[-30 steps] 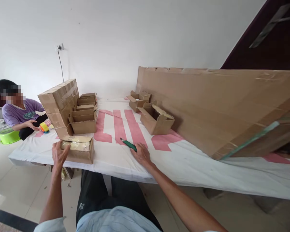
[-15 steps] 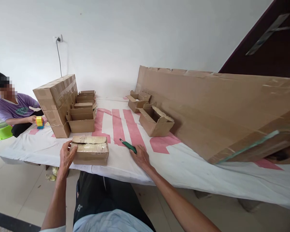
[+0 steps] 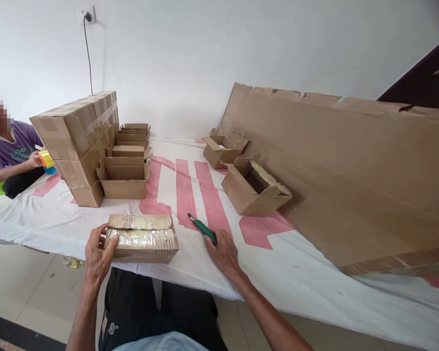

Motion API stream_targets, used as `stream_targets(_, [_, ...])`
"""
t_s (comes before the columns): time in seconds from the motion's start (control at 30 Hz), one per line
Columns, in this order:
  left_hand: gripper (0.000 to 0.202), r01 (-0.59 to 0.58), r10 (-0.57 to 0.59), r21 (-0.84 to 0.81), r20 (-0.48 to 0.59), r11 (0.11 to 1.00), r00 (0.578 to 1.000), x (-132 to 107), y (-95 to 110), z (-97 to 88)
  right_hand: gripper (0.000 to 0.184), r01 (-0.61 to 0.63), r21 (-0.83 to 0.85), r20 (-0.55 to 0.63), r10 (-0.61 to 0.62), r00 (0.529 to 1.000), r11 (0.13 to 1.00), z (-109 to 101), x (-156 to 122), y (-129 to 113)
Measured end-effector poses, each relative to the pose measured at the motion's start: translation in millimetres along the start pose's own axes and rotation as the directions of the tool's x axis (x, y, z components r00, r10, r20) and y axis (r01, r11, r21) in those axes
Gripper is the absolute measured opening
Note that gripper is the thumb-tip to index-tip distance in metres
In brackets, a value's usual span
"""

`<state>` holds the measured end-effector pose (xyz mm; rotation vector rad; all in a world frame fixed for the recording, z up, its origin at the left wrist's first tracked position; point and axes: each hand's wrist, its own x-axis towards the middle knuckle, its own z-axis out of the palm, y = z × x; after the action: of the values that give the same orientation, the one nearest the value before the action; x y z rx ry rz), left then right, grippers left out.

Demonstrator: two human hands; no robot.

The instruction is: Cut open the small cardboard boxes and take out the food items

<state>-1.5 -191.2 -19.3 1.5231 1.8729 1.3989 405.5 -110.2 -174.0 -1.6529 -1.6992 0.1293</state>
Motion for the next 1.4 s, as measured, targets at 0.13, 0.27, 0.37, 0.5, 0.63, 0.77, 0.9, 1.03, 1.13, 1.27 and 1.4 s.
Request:
stream_targets(0.13, [0.043, 0.052, -0.045, -0.065, 0.116, 0.997, 0.992, -5, 3, 1.0, 0.036, -0.064, 0.086, 0.016, 0.063, 0.998, 0.994, -6, -2, -1])
stream_targets(0.27, [0.036, 0.051, -0.021, -0.128, 0.227, 0.99, 0.974, 5, 4, -3.4, 0.045, -0.116, 0.184, 0.05, 0.108, 0.993, 0.976, -13, -6, -4])
stream_targets(0.37, [0.036, 0.103, -0.059, -0.132, 0.299, 0.986, 0.952, 16, 4, -11.6, 0.049, -0.227, 0.323, 0.097, 0.206, 0.974, 0.919, -20, -4, -10])
stream_targets(0.5, [0.036, 0.148, -0.08, -0.132, 0.424, 0.98, 0.902, 26, 6, -22.8, 0.05, -0.456, 0.63, 0.282, 0.363, 0.888, 0.628, -42, 12, -30])
stream_targets(0.63, [0.034, 0.142, -0.07, -0.129, 0.445, 0.981, 0.893, 31, 8, -24.5, 0.047, -0.498, 0.782, 0.44, 0.235, 0.867, 0.375, -75, 35, -64])
stream_targets(0.77, [0.032, 0.128, -0.063, -0.109, 0.467, 0.986, 0.882, 33, 15, -18.2, 0.05, -0.436, 0.679, 0.513, 0.044, 0.857, 0.59, -98, 49, -96])
stream_targets(0.9, [0.028, 0.084, -0.036, -0.083, 0.469, 0.993, 0.883, 32, 22, -15.5, 0.052, -0.319, 0.628, 0.53, -0.09, 0.843, 0.71, -108, 62, -117])
stream_targets(1.03, [0.025, 0.098, -0.018, -0.129, 0.518, 0.987, 0.855, 34, 25, -22.2, 0.053, -0.246, 0.625, 0.532, -0.175, 0.828, 0.741, -114, 70, -132])
stream_targets(1.13, [0.021, 0.096, 0.008, -0.158, 0.556, 0.983, 0.831, 39, 24, -26.7, 0.058, -0.305, 0.659, 0.548, -0.161, 0.821, 0.688, -109, 63, -138])
stream_targets(1.27, [0.017, 0.051, 0.053, -0.171, 0.554, 0.984, 0.831, 41, 20, -25.1, 0.06, -0.37, 0.673, 0.533, -0.073, 0.843, 0.64, -88, 45, -137])
stream_targets(1.4, [0.014, 0.039, 0.037, -0.146, 0.479, 0.988, 0.877, 32, 17, -17.7, 0.062, -0.369, 0.689, 0.495, -0.033, 0.868, 0.624, -72, 45, -134])
